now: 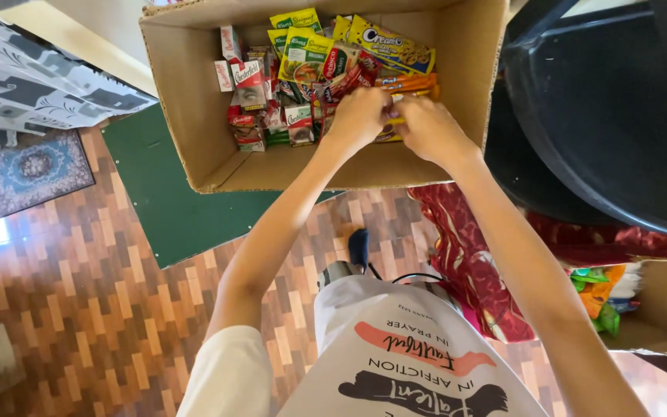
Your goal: The person takes various snack items, including Presto chocolate wafers, Wafello wafers, and Cal Cheese crackers, from a cardboard box and places them onto a black rotating shelf. The person handles the items one at a time, arranging them neatly on the shelf.
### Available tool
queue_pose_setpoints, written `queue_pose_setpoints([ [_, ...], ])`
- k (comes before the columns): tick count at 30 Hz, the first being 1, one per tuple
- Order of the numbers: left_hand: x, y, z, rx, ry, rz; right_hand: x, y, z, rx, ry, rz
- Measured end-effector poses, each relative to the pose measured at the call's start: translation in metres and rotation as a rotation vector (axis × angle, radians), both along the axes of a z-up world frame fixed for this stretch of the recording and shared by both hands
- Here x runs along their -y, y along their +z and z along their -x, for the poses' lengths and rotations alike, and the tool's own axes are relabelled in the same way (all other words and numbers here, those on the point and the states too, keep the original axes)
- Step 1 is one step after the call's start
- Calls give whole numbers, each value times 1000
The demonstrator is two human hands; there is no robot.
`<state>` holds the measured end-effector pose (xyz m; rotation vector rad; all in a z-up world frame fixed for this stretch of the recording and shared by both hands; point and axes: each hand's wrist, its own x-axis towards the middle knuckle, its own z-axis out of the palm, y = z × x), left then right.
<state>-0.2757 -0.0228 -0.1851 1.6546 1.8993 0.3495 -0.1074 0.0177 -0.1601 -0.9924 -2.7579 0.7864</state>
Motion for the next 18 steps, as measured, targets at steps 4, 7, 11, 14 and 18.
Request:
queue_pose_setpoints([
  [4, -29, -72, -2, -133, -144, 112, -25, -60, 13, 436, -36, 117],
  [7, -42, -116, -7, -265, -312, 192, -32, -93, 20, 648, 0, 228],
  [11, -42, -116, -13, -270, -260, 321, -34, -122, 17, 706, 32, 63],
  [14, -46, -141, -14, -306, -267, 297, -31, -118, 15, 709, 47, 33],
  [18, -53, -165, -15, -326, -311, 328, -31, -133, 7, 598, 9, 21],
])
